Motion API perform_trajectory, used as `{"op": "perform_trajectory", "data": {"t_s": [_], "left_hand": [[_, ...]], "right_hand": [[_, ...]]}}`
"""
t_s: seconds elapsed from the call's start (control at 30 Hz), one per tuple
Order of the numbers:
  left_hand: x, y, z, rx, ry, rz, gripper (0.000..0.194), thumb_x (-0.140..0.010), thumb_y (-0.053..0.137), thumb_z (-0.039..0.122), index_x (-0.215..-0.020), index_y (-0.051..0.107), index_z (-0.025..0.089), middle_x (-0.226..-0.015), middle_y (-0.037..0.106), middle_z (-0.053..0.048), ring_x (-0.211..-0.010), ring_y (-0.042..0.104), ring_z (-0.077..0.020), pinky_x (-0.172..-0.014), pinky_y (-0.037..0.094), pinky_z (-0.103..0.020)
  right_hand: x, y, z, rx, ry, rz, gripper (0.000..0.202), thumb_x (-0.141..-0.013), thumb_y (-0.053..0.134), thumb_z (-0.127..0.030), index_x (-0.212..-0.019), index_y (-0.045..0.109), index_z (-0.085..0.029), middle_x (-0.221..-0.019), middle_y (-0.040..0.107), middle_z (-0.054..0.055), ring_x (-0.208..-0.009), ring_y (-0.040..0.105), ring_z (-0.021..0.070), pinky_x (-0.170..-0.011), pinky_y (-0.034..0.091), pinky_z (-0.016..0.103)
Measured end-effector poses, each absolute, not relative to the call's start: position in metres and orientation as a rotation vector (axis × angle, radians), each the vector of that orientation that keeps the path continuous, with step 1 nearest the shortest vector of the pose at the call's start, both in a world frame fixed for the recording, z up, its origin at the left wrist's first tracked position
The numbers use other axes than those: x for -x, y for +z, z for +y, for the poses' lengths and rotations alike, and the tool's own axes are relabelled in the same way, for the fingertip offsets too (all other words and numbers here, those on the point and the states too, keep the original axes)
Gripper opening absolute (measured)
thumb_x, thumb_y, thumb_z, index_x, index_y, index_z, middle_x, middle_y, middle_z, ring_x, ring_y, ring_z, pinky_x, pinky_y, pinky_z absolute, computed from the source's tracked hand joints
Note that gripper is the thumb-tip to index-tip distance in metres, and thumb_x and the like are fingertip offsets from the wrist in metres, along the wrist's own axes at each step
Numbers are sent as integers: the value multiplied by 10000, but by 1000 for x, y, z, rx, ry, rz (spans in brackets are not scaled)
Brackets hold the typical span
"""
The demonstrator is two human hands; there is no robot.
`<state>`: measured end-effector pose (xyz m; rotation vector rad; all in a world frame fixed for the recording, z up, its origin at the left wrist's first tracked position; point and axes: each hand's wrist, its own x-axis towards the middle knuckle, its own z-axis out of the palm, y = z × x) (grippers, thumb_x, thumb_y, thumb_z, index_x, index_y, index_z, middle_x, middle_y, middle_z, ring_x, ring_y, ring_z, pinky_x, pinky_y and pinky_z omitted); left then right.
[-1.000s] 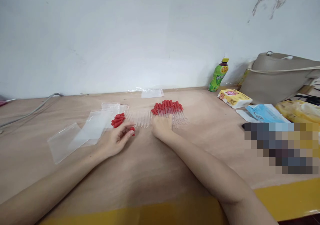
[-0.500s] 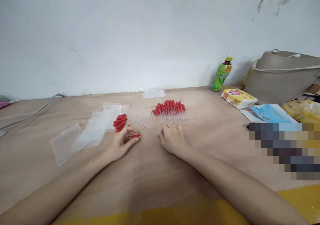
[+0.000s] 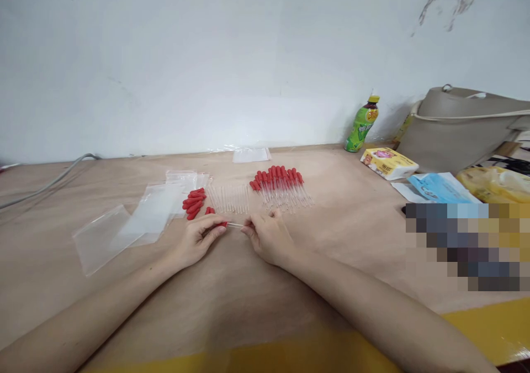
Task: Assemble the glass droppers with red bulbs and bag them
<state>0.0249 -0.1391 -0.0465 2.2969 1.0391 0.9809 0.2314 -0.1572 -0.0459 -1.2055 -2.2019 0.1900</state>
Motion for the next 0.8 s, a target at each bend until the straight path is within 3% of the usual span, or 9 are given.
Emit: {"op": "perform_trajectory", "data": {"t_s": [0.33, 0.53, 0.8], "left_hand": [[-25, -43, -145, -2393, 897, 972, 186, -867, 458, 250, -925, 626, 195, -852, 647, -38, -782, 593, -147, -707, 466, -259], [-27, -40, -148, -2488, 774, 969, 217, -882, 428, 277, -915, 624, 191, -829, 643, -37, -760, 581, -148, -695, 451, -266], [-24, -57, -137, -2175, 1025, 1204, 223, -810, 545, 336, -962, 606, 184, -858, 655, -43, -705, 594, -150, -612, 476, -257]], "right_hand": [[-241, -44, -147, 1111, 414, -2224, 158, -849, 483, -290, -773, 577, -188, -664, 607, -39, -593, 487, 86, -745, 263, 281], [-242, -44, -146, 1100, 271, -2268, 122, -825, 493, -253, -764, 570, -182, -710, 621, -23, -629, 507, 96, -763, 246, 294], [-237, -45, -145, 1090, 232, -2241, 156, -856, 431, -266, -830, 549, -168, -742, 604, 21, -693, 500, 127, -685, 328, 251]]}}
